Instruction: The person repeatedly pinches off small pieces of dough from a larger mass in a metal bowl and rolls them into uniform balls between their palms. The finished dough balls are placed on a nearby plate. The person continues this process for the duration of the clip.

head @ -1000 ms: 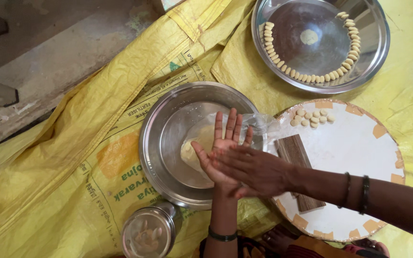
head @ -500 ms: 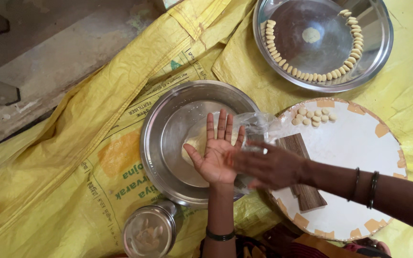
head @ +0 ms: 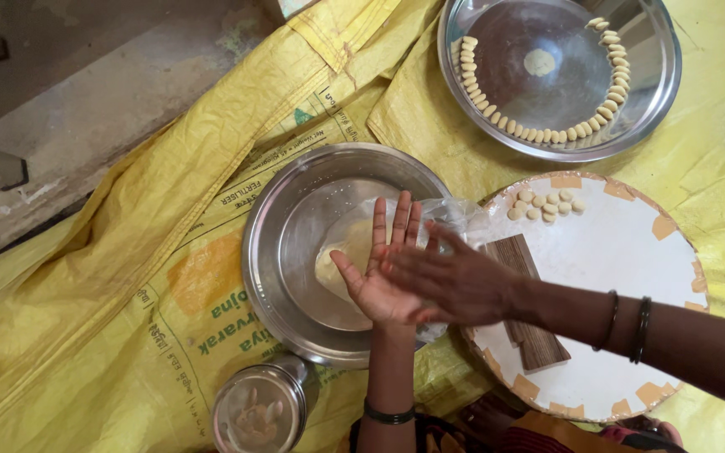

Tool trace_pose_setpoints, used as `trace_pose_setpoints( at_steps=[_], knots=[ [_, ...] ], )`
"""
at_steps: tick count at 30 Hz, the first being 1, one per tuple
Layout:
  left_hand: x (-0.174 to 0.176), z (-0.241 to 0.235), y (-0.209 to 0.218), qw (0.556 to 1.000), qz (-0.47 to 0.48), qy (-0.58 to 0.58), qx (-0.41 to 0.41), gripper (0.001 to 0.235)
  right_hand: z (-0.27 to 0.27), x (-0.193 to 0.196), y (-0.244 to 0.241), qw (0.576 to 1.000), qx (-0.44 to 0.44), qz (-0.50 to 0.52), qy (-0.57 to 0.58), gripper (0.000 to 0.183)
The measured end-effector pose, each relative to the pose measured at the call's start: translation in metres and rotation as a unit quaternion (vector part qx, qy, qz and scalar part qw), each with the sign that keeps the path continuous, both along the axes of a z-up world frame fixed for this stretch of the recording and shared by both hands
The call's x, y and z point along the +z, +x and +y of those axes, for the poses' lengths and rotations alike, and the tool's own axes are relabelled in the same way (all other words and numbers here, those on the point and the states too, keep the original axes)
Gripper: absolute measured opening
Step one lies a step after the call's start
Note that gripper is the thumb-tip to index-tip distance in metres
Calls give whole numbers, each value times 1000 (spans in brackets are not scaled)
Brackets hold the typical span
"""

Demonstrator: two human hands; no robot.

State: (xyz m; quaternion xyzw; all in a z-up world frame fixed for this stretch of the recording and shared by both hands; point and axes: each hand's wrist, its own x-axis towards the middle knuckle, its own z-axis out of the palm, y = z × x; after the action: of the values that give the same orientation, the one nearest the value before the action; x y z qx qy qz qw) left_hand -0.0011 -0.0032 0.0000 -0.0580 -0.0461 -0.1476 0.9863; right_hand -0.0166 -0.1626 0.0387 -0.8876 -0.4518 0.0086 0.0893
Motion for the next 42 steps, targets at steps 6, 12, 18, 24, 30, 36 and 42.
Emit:
trace_pose_setpoints(
  at_steps=[6,12,18,24,30,36,42],
  knots=[
    [6,3,1,999,27,-2,21,106,3,9,-9,992,-17,99,72,75],
    [14,0,1,997,16,-78,-3,104,-3,18,-7,991,-88,63,83,72],
    [13,0,2,1000,-10,2,11,104,2,7,-15,998,-57,-10,32,65],
    [14,3,1,999,-1,32,17,103,1,7,-16,998,-43,-23,43,62],
    [17,4,2,998,-6,62,18,105,8,22,-16,996,-58,-2,63,59],
    [20,4,1,1000,-16,19,-7,107,16,36,-10,952,-173,115,224,40],
    [13,-1,3,989,-3,146,26,106,30,30,-12,959,-192,63,200,41]
  ],
)
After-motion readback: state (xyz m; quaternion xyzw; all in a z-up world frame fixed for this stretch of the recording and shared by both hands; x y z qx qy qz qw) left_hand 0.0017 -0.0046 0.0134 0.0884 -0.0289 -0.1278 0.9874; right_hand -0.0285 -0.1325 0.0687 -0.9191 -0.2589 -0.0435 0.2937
